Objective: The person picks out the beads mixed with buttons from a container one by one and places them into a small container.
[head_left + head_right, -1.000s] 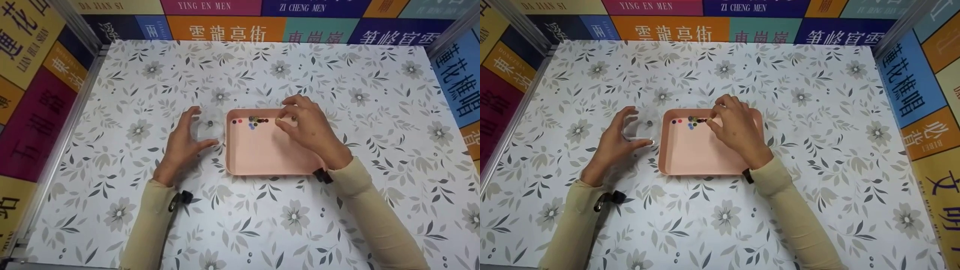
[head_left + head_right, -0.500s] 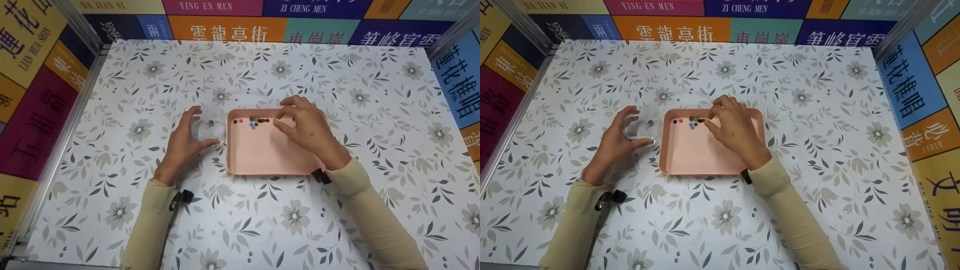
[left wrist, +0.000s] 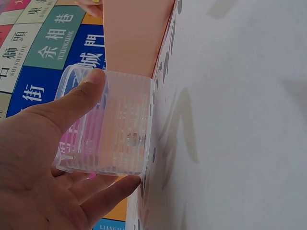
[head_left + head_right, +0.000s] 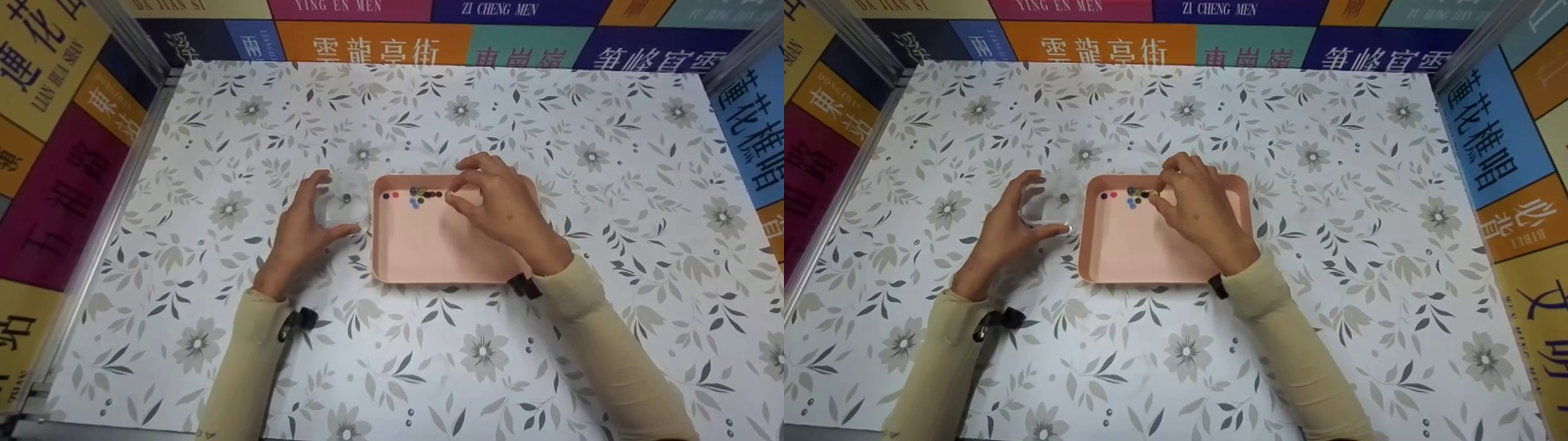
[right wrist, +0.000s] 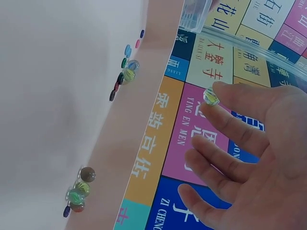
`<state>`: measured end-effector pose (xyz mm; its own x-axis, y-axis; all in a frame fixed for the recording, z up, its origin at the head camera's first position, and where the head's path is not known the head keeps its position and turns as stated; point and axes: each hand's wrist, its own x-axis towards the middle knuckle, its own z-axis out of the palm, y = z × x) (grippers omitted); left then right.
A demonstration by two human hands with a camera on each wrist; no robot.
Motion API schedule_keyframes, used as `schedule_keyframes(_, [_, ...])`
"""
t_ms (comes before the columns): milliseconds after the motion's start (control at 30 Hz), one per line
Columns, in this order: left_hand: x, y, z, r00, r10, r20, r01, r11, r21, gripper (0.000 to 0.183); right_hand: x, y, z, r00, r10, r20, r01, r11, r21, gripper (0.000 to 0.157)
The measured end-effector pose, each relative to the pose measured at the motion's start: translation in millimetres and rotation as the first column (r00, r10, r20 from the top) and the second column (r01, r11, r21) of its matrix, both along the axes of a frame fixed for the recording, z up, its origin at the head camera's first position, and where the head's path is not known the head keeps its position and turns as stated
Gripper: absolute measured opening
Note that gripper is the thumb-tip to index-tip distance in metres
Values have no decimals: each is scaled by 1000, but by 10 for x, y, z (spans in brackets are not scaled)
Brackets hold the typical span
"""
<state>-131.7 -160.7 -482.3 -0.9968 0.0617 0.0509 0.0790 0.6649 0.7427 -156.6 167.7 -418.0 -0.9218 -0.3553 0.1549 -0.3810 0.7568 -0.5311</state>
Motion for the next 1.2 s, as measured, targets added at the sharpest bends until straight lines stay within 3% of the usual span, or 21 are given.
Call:
schedule_keyframes(300, [9,-22,-5,1000,3,11,-3,1000,-6,103,-5,-49,-23,999,47,-13,-48,998,-48,16])
schedule_keyframes(1200, [8,5,12,1000,5,11,-5,1000,0,107,12,-161,-16,997,64,41,-61,996,-64,14])
